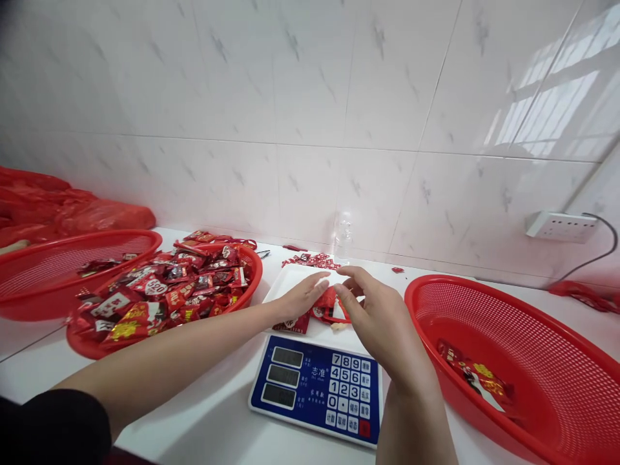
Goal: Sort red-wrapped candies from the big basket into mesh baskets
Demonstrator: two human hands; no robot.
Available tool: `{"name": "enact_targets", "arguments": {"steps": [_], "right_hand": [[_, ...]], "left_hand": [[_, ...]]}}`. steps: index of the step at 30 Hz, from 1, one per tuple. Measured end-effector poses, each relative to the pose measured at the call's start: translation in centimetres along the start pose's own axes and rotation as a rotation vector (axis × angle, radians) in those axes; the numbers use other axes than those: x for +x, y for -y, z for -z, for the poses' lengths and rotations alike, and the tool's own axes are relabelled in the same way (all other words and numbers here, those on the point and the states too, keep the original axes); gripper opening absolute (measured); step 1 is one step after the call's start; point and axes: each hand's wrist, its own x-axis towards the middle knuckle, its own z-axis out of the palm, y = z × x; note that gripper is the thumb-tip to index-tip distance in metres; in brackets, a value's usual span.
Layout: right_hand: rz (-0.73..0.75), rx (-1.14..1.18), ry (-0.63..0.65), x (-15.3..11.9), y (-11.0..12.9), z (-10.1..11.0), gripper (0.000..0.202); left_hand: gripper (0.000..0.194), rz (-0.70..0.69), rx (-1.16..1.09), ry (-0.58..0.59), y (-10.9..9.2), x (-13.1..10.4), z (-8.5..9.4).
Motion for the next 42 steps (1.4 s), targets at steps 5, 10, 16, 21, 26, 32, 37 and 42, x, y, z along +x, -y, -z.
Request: {"name": "enact_targets", "arguments": {"steps": [5, 10, 16, 21, 26, 32, 37, 42], "right_hand": [[-0.029, 0.002, 0.031, 0.1, -0.1, -0.1, 0.033], [-0.035, -0.012, 0.114, 0.3, 0.1, -0.8, 0.031], [-0.053, 0.027, 0.161, 0.6, 0.9, -2.7, 0.030], [0.009, 0.551, 0.049, 0.0, 2.3, -4.6, 0.023], [0.053, 1.243, 0.065, -1.6, 4.4, -5.6, 0.039], [0.063, 1.451, 0.189, -2.8, 5.7, -5.5, 0.045], [-0.028, 1.529, 0.192, -3.1, 5.5, -5.2, 0.045], [-0.161, 1.541, 0.005, -2.7, 5.5, -5.4, 0.039]], "left_hand": [[0.045, 0.038, -0.371, -0.332, -1.1, -1.0, 2.1], [0.038, -0.006, -0.560, -0.601, -0.2, -5.8, 3.1], [0.015, 0.081, -0.595, -0.781, 2.4, -10.3, 1.7], [0.006, 0.005, -0.445, -0.732, 3.7, -12.0, 0.4], [0.009, -0.199, -0.351, -0.665, 3.4, -13.3, 0.5], [0.014, -0.277, -0.389, -0.599, 2.4, -13.7, 0.5], [0.013, -0.280, -0.379, -0.545, 2.0, -13.7, 0.3], [0.017, -0.356, -0.361, -0.522, 1.4, -13.9, 0.6]]}}
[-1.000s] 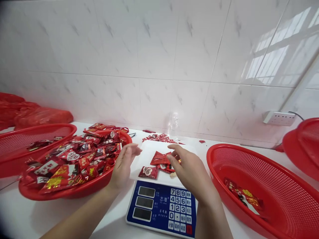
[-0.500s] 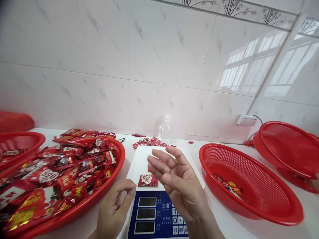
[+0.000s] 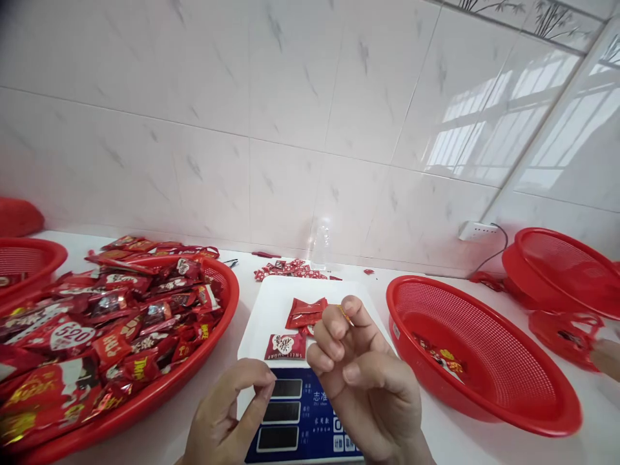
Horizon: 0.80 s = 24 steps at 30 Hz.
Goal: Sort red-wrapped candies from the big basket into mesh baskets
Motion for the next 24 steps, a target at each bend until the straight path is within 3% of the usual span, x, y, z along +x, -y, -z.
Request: {"name": "enact_targets", "arguments": {"steps": [5, 9, 14, 19, 24], "right_hand": [[0.012, -0.021, -0.014, 0.6, -0.7, -0.1, 0.036], [0.002, 0.037, -0.041, 1.1, -1.7, 0.0, 0.035], [-0.037, 0.028, -0.086, 1.9, -3.2, 0.2, 0.035], [-0.074, 0.036, -0.103, 2.2, -3.1, 0.6, 0.031], [-0.023, 0.212, 0.059, 2.1, -1.4, 1.4, 0.032]], "left_hand": [[0.032, -0.165, -0.044, 0.042, -0.9, 0.1, -0.1], [0.030, -0.268, -0.075, 0.070, -0.9, -0.5, -0.9], [0.016, -0.285, -0.085, 0.069, 0.1, -1.4, -2.4], [0.016, -0.275, -0.059, 0.045, 0.8, -1.7, -3.4], [0.017, -0.238, -0.032, 0.174, 0.9, -1.7, -2.8]]}}
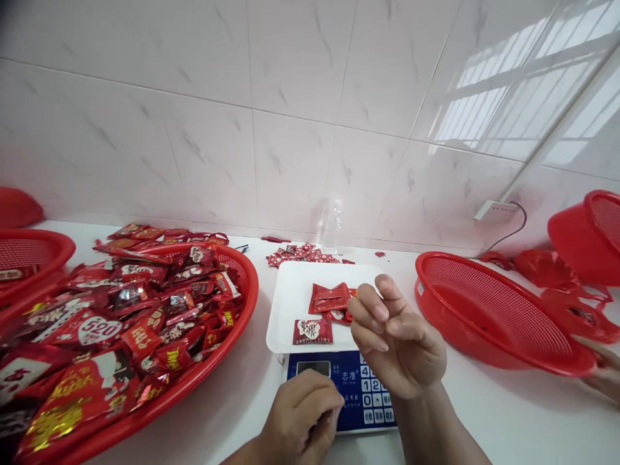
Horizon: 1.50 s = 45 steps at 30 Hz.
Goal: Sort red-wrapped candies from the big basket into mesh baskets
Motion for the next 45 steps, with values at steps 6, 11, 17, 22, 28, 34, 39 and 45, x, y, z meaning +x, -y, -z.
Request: {"name": "enact_targets", "arguments": {"steps": [6, 11, 17, 22, 28, 34, 39, 45], "right_hand": [[0.061, 0.177, 0.214, -0.6, 1.0, -0.7, 0.022], [0.090, 0.219, 0.286, -1.4, 1.4, -2.1, 0.018], [0.057, 0.168, 0.381, -2.4, 1.8, -2.9, 0.040], [0.044, 0.124, 0.511, -2.9, 1.6, -2.8, 0.101], [0.021, 0.110, 0.538, -2.9, 1.5, -2.7, 0.115], [0.101, -0.003, 0.436, -3.7, 2.6, -2.3, 0.106], [0.181, -0.153, 0.290, -3.9, 3.3, -1.6, 0.092], [0.284, -0.599, 0.141, -2.3, 3.7, -0.1, 0.069]], "left_hand": [[0.023, 0.025, 0.056, 0.048, -0.2, 0.5, 1.2], [0.024, 0.077, 0.068, 0.044, 0.6, 0.3, 1.0], [0.009, 0.466, -0.300, 0.071, 0.7, 0.2, 1.0], [0.046, 0.722, -0.989, 0.195, 0.8, 0.6, 1.3], [0.064, 0.779, -1.295, 0.307, 1.2, 0.7, 1.8], [0.085, 0.706, -1.517, 0.214, -2.6, 3.5, 3.8], [0.095, 0.543, -1.581, 0.217, -7.7, 5.6, 5.1], [0.101, 0.549, -1.472, 0.226, -9.5, 5.7, 5.9]]}}
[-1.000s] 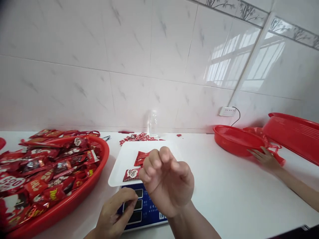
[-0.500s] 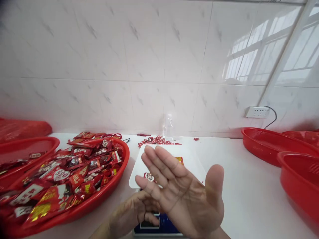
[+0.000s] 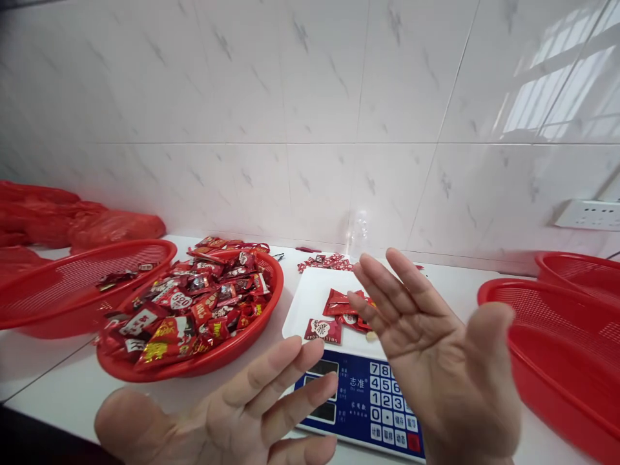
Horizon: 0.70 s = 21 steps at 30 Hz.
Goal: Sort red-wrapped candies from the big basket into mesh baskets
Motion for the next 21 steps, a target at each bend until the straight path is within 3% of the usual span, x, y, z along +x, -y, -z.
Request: {"name": "enact_targets", "arguments": {"steps": [2, 4, 7, 9, 16, 21], "right_hand": [[-0.012, -0.327, -0.004, 1.1, -1.3, 1.2, 0.048], [-0.103, -0.766, 0.040, 2.2, -3.3, 2.6, 0.050], [-0.250, -1.304, 0.266, 3.5, -6.5, 4.7, 0.059], [-0.362, -1.505, 0.419, 3.8, -8.2, 5.9, 0.062], [-0.466, -1.576, 0.548, 3.3, -10.2, 7.8, 0.070], [-0.444, -1.583, 0.587, 3.1, -10.2, 7.2, 0.075]], "left_hand": [[0.102, 0.023, 0.035, -0.051, -0.2, -0.2, 0.0], [0.103, 0.033, 0.060, -0.101, -0.3, -0.5, -0.1], [0.108, 0.030, 0.096, -0.145, -0.2, -0.9, -0.3], [0.111, 0.019, 0.120, -0.166, -0.1, -1.2, -0.3], [0.116, -0.006, 0.126, -0.218, -0.1, -1.4, 0.1], [0.098, -0.042, 0.148, -0.182, -0.4, -1.6, -0.6]]}}
